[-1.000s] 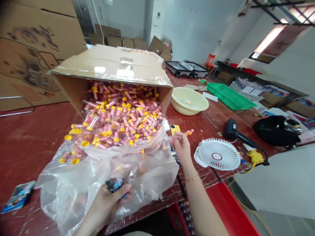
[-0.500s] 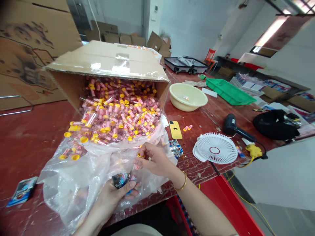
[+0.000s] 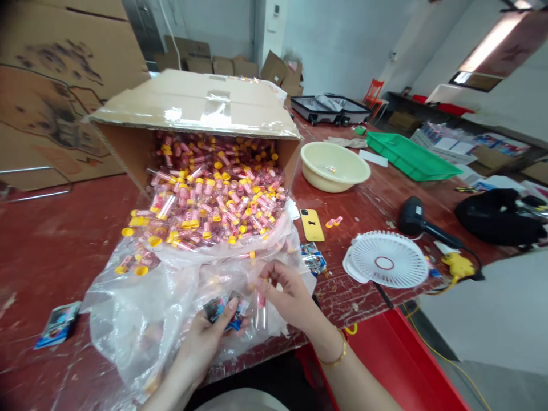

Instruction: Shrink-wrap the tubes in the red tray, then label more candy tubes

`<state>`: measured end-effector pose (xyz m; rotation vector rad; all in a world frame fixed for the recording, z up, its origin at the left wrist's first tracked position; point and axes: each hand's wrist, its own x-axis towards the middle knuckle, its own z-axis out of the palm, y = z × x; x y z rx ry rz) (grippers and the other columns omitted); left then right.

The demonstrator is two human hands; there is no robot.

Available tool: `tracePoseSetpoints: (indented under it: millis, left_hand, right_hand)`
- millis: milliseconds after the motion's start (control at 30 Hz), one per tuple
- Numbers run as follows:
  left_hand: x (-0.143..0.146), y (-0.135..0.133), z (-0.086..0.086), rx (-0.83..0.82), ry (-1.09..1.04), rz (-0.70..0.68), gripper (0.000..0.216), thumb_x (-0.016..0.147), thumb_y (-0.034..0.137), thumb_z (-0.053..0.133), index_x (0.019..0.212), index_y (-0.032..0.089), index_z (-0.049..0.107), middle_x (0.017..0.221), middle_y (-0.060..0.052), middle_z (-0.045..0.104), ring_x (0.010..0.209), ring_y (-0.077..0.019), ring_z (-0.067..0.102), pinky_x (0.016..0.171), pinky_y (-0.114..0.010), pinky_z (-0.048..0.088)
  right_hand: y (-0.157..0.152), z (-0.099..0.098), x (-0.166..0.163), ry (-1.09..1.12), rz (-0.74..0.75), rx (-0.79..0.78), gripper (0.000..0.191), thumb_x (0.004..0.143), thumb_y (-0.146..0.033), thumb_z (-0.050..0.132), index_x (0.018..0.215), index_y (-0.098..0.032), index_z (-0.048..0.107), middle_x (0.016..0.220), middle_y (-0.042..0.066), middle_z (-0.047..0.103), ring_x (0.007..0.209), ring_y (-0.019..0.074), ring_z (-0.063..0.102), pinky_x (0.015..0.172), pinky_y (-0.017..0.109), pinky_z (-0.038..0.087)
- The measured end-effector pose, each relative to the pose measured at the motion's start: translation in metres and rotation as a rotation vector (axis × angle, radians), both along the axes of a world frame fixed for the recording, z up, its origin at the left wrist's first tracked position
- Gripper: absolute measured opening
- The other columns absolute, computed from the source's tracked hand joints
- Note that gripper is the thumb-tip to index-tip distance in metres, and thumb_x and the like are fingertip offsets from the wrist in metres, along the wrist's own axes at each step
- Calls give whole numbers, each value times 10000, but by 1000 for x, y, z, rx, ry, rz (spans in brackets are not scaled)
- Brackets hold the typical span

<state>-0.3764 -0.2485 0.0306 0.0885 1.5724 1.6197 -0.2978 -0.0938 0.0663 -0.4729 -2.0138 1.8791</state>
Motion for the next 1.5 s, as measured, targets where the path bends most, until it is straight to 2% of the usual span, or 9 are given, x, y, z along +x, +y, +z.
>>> tracePoseSetpoints:
  millis: [233, 467, 633, 833, 1000, 1133, 1200, 1333, 1500]
  left_hand:
    - [2, -4, 0, 26, 208, -117, 328, 731, 482, 668, 660, 165, 625, 561, 29, 563, 537, -119, 521, 534, -224, 428]
    - [2, -13, 8, 52, -8, -193, 320, 650, 437, 750, 769, 144, 700, 690, -38, 701, 626, -189, 650, 590, -291, 532]
    - [-3, -14, 8, 28, 24, -109, 311, 577, 347, 821, 784, 131, 734, 616, -26, 690, 580, -153, 610, 527, -232, 494]
    - [-5, -14, 10, 6, 67, -128, 330, 553, 369, 831, 756, 132, 724, 612, -20, 674, 572, -149, 585, 519, -242, 500]
    - [-3, -12, 15, -2, -5, -184, 307, 538, 367, 833, 711, 149, 704, 565, 12, 625, 556, -156, 590, 519, -258, 502]
    - [-5, -12, 17, 17, -53, -217, 354, 549, 373, 825, 802, 152, 714, 631, -19, 679, 595, -182, 617, 521, -272, 495]
    - [-6, -13, 15, 43, -51, -246, 356, 583, 382, 806, 833, 145, 715, 651, -31, 693, 588, -172, 612, 517, -256, 473]
    - [-8, -14, 9, 19, 21, -283, 303, 593, 370, 798, 774, 140, 719, 562, 6, 635, 536, -141, 554, 517, -240, 443]
    - [-8, -13, 10, -44, 36, -281, 267, 561, 377, 810, 642, 154, 688, 537, 14, 610, 527, -145, 539, 525, -254, 455]
  right_hand:
    - [-19, -9, 1, -141, 16, -18, 251, 798, -407, 658, 744, -199, 528, 633, -33, 519, 587, 111, 497, 562, 238, 408]
    - [-17, -9, -9, -89, -55, 14, 232, 793, -399, 658, 767, -206, 531, 621, -34, 531, 555, 115, 511, 539, 248, 417]
    - [-4, 0, -12, 95, -210, 290, 131, 826, -303, 635, 822, -212, 541, 759, -3, 572, 667, 123, 528, 631, 264, 439]
    - [0, 20, -17, 207, 31, 499, 86, 835, -258, 625, 849, -208, 556, 771, 6, 597, 691, 126, 516, 642, 269, 423]
    - [0, 15, -25, 147, 191, 276, 152, 817, -314, 650, 789, -204, 549, 719, -3, 583, 656, 125, 503, 643, 283, 421]
    - [2, -9, -28, 64, 109, -63, 262, 772, -415, 688, 781, -209, 526, 708, -9, 599, 617, 124, 555, 608, 280, 436]
    - [3, -18, -27, 84, 45, -114, 289, 757, -439, 696, 779, -214, 516, 702, -11, 601, 605, 126, 562, 587, 275, 440]
    - [4, -12, -19, 182, -54, 96, 207, 794, -366, 676, 803, -218, 530, 712, -19, 571, 632, 118, 519, 619, 266, 433]
    - [2, 9, -14, 129, 151, 352, 135, 815, -294, 654, 794, -203, 557, 760, -2, 578, 716, 130, 505, 691, 274, 428]
